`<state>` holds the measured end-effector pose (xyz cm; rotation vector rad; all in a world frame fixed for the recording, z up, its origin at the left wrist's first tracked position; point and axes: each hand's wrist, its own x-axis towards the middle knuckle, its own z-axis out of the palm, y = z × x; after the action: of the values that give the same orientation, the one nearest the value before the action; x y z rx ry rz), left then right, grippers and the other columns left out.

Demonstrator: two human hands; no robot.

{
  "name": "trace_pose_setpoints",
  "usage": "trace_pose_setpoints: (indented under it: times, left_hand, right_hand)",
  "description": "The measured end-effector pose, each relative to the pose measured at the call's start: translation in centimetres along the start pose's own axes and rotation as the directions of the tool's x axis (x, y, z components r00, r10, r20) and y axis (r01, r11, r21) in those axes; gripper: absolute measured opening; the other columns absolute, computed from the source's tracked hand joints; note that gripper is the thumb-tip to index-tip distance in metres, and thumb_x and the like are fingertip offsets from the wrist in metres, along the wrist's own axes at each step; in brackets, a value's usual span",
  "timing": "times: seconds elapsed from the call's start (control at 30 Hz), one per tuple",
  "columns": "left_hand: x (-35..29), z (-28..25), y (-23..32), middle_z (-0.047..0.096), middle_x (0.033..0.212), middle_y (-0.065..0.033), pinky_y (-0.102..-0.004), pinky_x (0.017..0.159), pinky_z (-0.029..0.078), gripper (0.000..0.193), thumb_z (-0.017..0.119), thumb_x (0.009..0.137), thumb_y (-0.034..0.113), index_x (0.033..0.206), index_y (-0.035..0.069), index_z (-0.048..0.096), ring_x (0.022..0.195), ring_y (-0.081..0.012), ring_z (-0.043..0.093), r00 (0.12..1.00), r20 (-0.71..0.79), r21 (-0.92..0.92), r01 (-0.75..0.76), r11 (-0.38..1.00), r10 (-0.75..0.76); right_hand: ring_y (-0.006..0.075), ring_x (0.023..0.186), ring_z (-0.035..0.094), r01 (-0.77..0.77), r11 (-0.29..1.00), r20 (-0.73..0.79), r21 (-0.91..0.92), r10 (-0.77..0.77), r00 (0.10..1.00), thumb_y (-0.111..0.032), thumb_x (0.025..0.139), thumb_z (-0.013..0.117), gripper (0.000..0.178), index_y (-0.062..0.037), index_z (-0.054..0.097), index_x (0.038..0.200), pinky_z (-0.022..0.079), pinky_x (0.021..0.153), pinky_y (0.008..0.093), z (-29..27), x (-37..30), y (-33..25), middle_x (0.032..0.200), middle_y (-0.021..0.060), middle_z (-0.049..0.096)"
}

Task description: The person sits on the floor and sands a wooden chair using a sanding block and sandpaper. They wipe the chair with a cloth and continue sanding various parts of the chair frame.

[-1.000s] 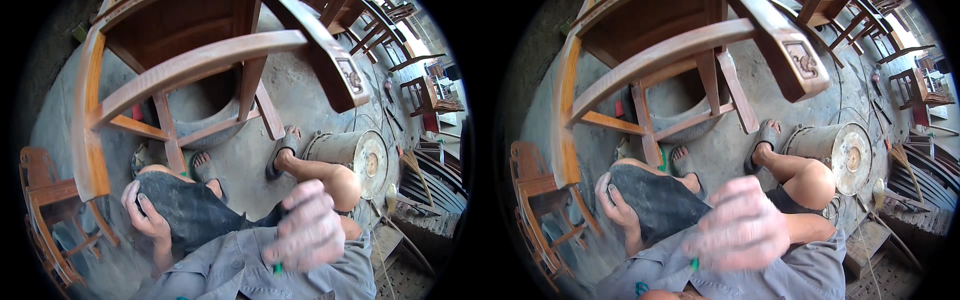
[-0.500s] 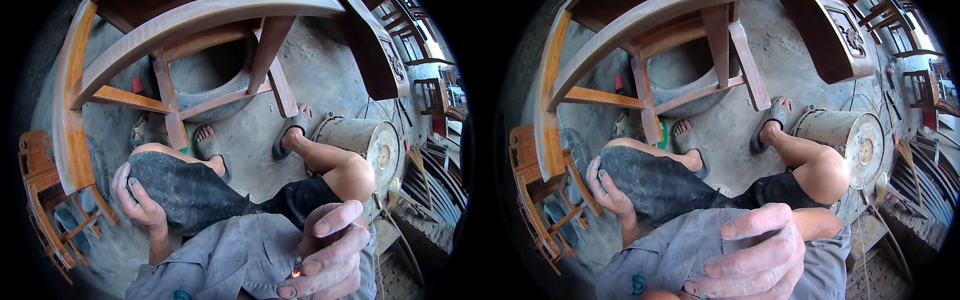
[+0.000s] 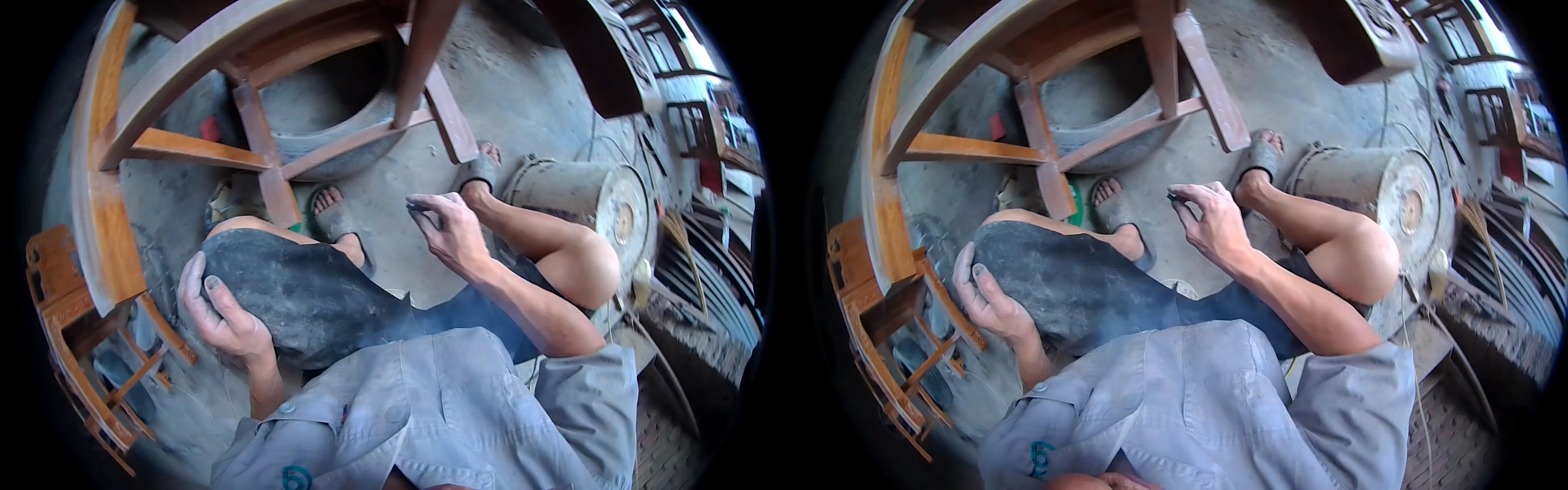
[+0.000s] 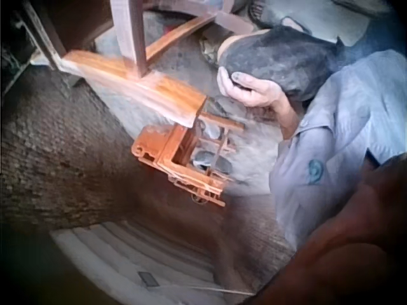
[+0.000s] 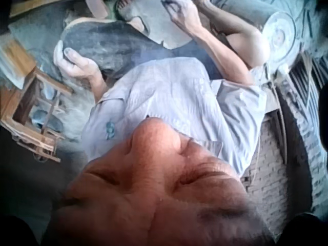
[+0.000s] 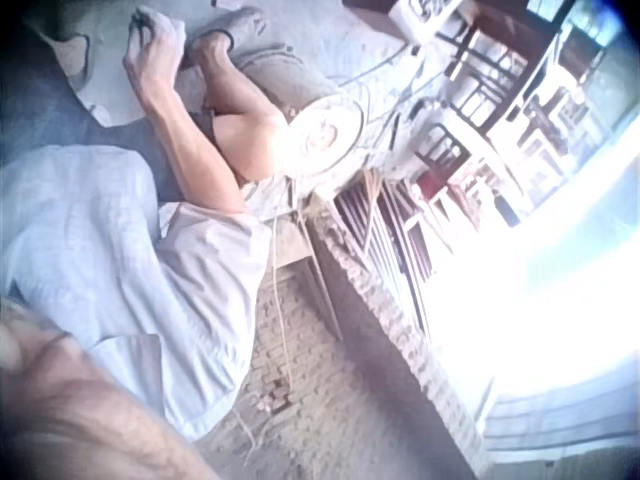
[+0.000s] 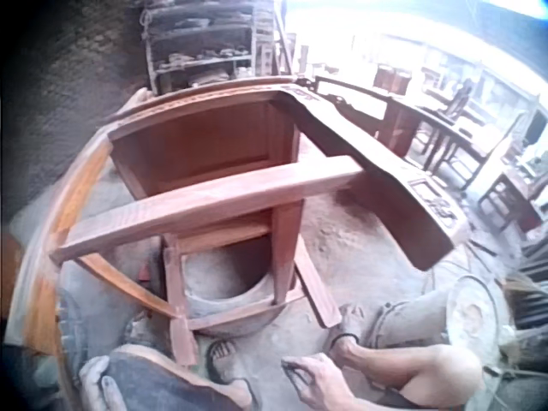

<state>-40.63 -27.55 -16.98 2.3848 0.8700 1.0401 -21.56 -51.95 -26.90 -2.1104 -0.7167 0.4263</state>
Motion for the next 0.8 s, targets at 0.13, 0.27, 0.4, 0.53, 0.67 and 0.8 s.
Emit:
trace_pose_setpoints:
  times: [0.13, 0.27, 0.4, 0.53, 0.67, 0.8]
  left_hand:
    - [-0.3, 0.1, -0.7, 0.066, 0.124, -0.0207, -0.0423, 0.104, 0.046, 0.034, 0.049, 0.104, 0.015, 0.123, -0.008, 0.063, 0.115, -0.0328, 0.062, 1.0, -0.009, -0.076, -0.012, 0.997, 0.011]
    - [-0.2, -0.1, -0.8, 0.066, 0.125, -0.0198, -0.0418, 0.105, 0.045, 0.031, 0.05, 0.104, 0.013, 0.123, -0.008, 0.063, 0.117, -0.0317, 0.062, 0.998, -0.017, -0.135, -0.054, 0.989, 0.053]
    - [-0.5, 0.0, -1.3, 0.065, 0.126, -0.0191, -0.0421, 0.104, 0.047, 0.028, 0.049, 0.104, 0.007, 0.123, -0.008, 0.063, 0.117, -0.0315, 0.062, 0.996, -0.045, -0.144, -0.078, 0.986, 0.072]
    - [-0.6, 0.4, -1.3, 0.065, 0.125, -0.0188, -0.0414, 0.104, 0.047, 0.028, 0.05, 0.105, 0.009, 0.123, -0.007, 0.064, 0.118, -0.0315, 0.062, 0.996, -0.06, -0.195, -0.076, 0.978, 0.066]
    - [-0.6, -0.6, -1.2, 0.065, 0.125, -0.0183, -0.0419, 0.104, 0.047, 0.027, 0.05, 0.105, 0.008, 0.122, -0.006, 0.064, 0.117, -0.0313, 0.062, 0.997, -0.074, -0.212, -0.051, 0.976, 0.036]
    - [0.1, -1.8, -1.5, 0.066, 0.119, -0.0166, -0.042, 0.105, 0.046, 0.022, 0.056, 0.098, 0.006, 0.115, -0.003, 0.066, 0.116, -0.0316, 0.061, 0.996, -0.086, -0.285, -0.062, 0.957, 0.039]
  right_hand:
    - [0.0329, 0.104, 0.065, -0.066, 0.984, 0.0, -0.166, 0.067, 0.998, -0.011, 0.087, 0.068, 0.025, -0.0073, 0.074, 0.11, 0.05, 0.093, 0.0443, 3.3, -1.0, 7.0, 0.108, 0.0107, 0.076]
    - [0.0342, 0.117, 0.063, -0.188, 0.931, -0.235, -0.313, 0.116, 0.965, -0.014, 0.087, 0.063, 0.03, -0.0075, 0.073, 0.115, 0.048, 0.099, 0.0474, 5.5, -1.9, 10.1, 0.119, 0.0165, 0.072]
    - [0.0384, 0.11, 0.066, -0.284, 0.951, -0.248, -0.119, 0.249, 0.936, -0.01, 0.091, 0.058, 0.031, -0.0047, 0.07, 0.119, 0.051, 0.098, 0.0453, 3.6, -3.1, 6.8, 0.116, 0.0227, 0.072]
    - [0.0231, 0.099, 0.07, -0.231, 0.967, -0.334, 0.109, 0.254, 0.908, -0.005, 0.101, 0.05, 0.026, -0.0002, 0.07, 0.118, 0.054, 0.09, 0.0326, 1.0, -4.9, 2.5, 0.106, 0.0149, 0.074]
    - [0.0195, 0.091, 0.068, -0.17, 0.96, -0.287, 0.223, 0.231, 0.93, -0.002, 0.101, 0.05, 0.024, 0.0028, 0.068, 0.115, 0.054, 0.086, 0.0317, 1.8, -7.2, -0.8, 0.104, 0.0118, 0.072]
    - [0.0205, 0.096, 0.068, -0.137, 0.956, -0.182, 0.259, 0.188, 0.965, 0.002, 0.099, 0.047, 0.026, 0.0037, 0.068, 0.115, 0.054, 0.09, 0.0315, 4.7, -8.2, -3.1, 0.109, 0.0137, 0.071]
